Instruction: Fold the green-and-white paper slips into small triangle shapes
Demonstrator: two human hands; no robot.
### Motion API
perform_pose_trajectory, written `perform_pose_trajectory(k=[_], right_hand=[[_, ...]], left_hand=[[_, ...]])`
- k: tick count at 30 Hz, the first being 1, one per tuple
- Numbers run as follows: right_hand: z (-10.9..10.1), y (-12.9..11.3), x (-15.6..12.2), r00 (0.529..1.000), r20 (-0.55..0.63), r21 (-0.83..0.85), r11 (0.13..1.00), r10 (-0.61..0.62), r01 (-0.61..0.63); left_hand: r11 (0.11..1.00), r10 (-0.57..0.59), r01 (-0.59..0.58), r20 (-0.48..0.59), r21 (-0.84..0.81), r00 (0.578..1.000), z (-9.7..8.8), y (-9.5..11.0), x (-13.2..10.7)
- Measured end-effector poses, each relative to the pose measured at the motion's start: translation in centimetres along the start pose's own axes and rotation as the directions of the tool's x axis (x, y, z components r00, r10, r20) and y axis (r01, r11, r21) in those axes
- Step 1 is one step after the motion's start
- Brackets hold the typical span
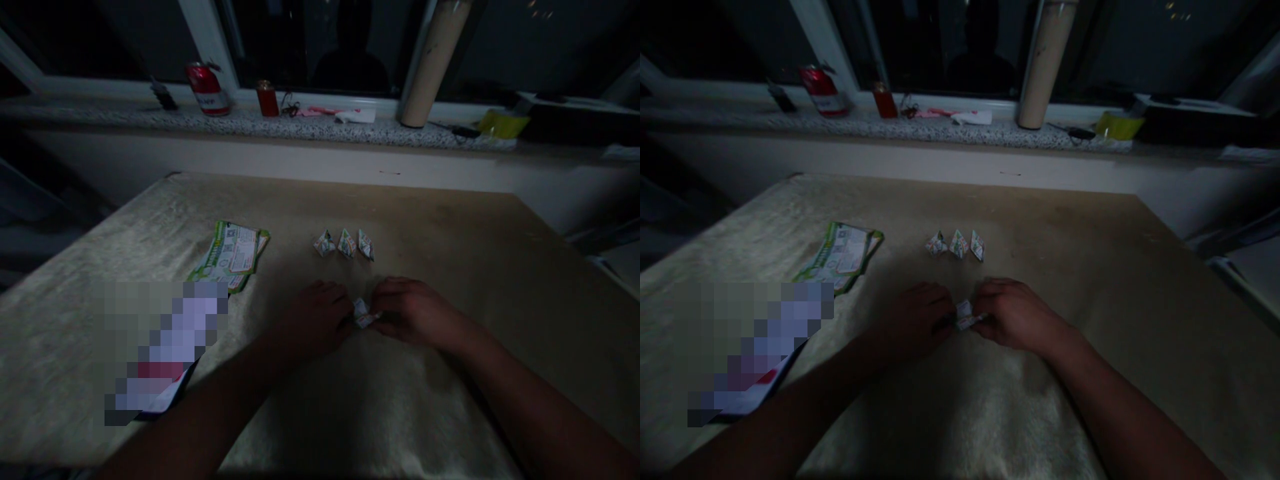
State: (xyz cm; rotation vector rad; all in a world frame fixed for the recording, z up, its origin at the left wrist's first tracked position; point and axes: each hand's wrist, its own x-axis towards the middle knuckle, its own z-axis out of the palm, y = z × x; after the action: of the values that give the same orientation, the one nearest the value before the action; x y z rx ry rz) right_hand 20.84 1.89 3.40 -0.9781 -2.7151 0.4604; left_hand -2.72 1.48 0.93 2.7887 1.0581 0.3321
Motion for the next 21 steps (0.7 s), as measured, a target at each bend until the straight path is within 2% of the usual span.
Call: perform_pose_trajectory(k=[4,8,14,21], right_hand=[[0.2,0.1,0.2,0.999,0.032,-0.120,0.992,-0.037,0.041],[0.7,-0.1,0.0,0.999,0.017,-0.158,0.987,-0.030,0.032],[1.9,0.0,-0.6,0.992,-0.105,0.022,0.997,0.072,-0.070],[2.1,-0.1,-0.4,0.977,-0.153,0.163,0.979,0.149,-0.123]], left_hand=[[1.000,-0.011,0.010,0.034,0.015,0.999,-0.4,0.1,0.2],[0.999,-0.028,0.029,0.045,-0.038,0.999,-1.0,0.2,0.2],[0.991,-0.099,0.105,0.076,-0.078,0.992,-0.7,-0.1,0.1],[0.978,-0.190,0.192,0.038,-0.085,0.981,-0.5,-0.1,0.1]])
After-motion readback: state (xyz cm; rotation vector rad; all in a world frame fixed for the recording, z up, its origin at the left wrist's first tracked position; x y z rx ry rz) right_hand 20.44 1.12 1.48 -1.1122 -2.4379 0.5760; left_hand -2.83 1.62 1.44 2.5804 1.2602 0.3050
